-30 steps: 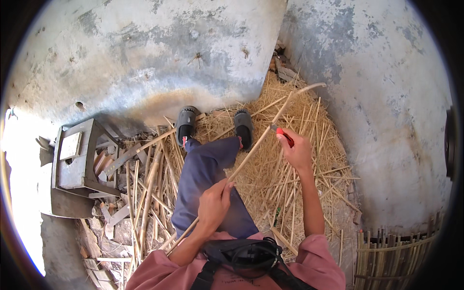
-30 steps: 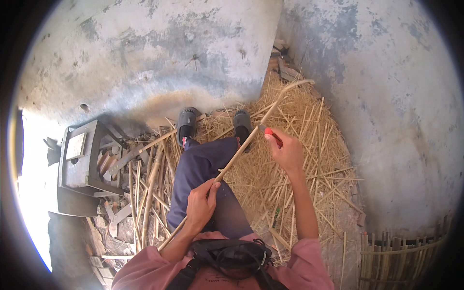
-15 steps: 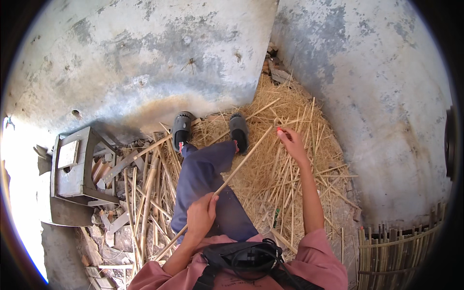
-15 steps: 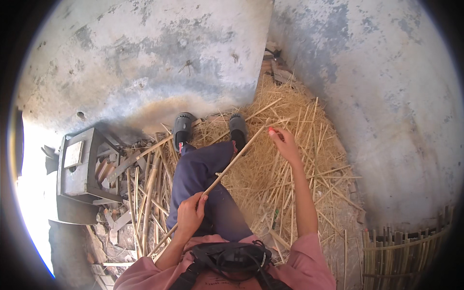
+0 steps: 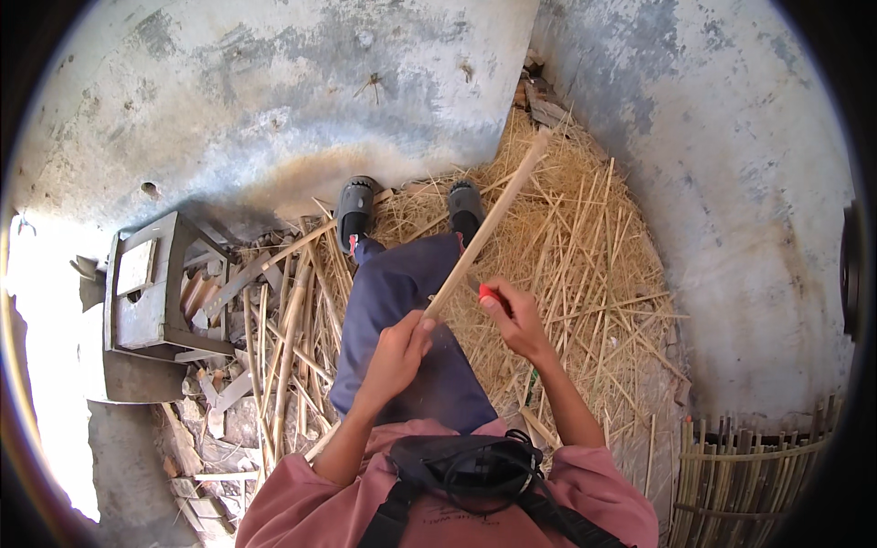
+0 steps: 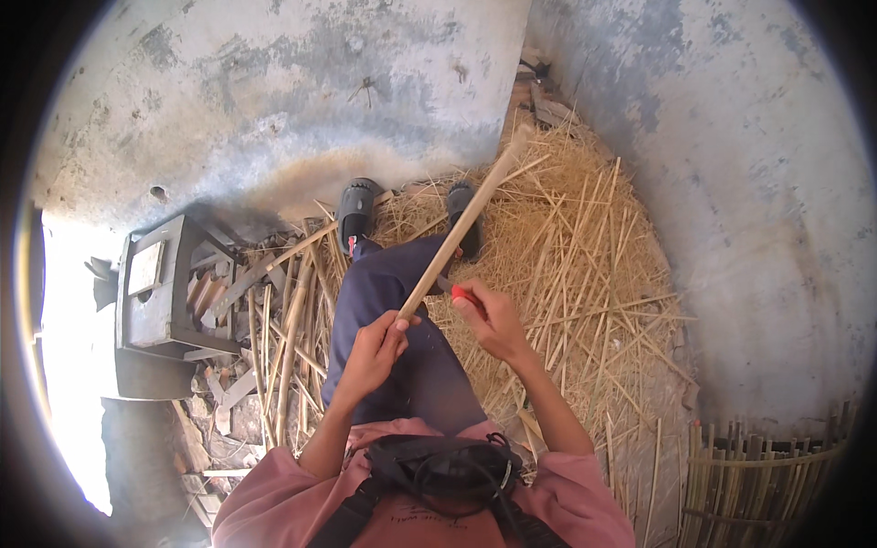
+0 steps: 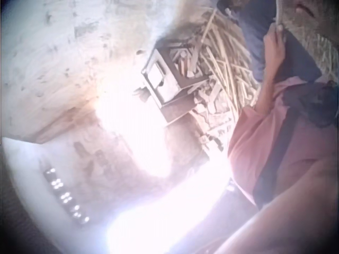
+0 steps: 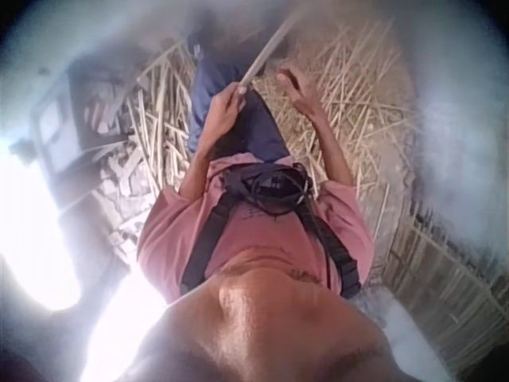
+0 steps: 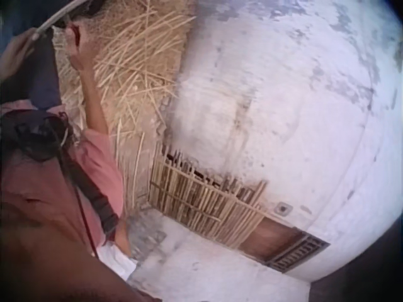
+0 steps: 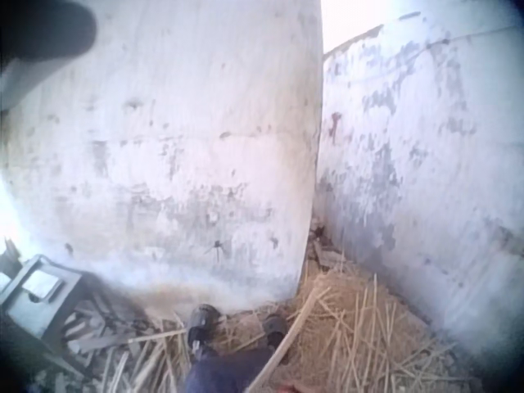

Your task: The person is shaving a thin strip of bamboo with a red-handled knife, holding the strip against their leg to stabilize it while peeling away thin layers.

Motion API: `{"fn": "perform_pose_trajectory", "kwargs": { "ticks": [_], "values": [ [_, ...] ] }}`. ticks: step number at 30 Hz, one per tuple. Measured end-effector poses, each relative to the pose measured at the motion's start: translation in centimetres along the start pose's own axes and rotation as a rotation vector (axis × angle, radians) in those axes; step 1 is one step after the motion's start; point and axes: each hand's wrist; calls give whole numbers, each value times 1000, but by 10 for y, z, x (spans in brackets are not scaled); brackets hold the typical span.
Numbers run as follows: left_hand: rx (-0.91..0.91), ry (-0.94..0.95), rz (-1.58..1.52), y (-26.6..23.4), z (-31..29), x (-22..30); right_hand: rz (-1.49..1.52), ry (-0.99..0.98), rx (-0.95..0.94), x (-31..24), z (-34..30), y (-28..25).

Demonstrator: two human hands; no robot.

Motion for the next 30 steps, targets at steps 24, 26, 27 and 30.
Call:
{"fn": "perform_pose_trajectory", "kwargs": {
  "ticks": [24,26,27,30],
  "values": [
    [-231,-52,-608,5,20,31,-212,-383,29,-36,-10,8],
    [-236,-40,-636,8,20,31,-221,-404,42,-37,-10,7],
    [-232,-28,-667,11,20,33,-228,-405,42,-37,-11,7],
    [-246,-19,-659,11,21,40,-214,-412,51,-35,-12,6]
  ]
}}
Point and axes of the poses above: each hand's wrist, its own z-axis towards the middle knuckle, its own y-axis out of the palm, x = y × z, and after that the axes turned 9 degrees about y, right-handed
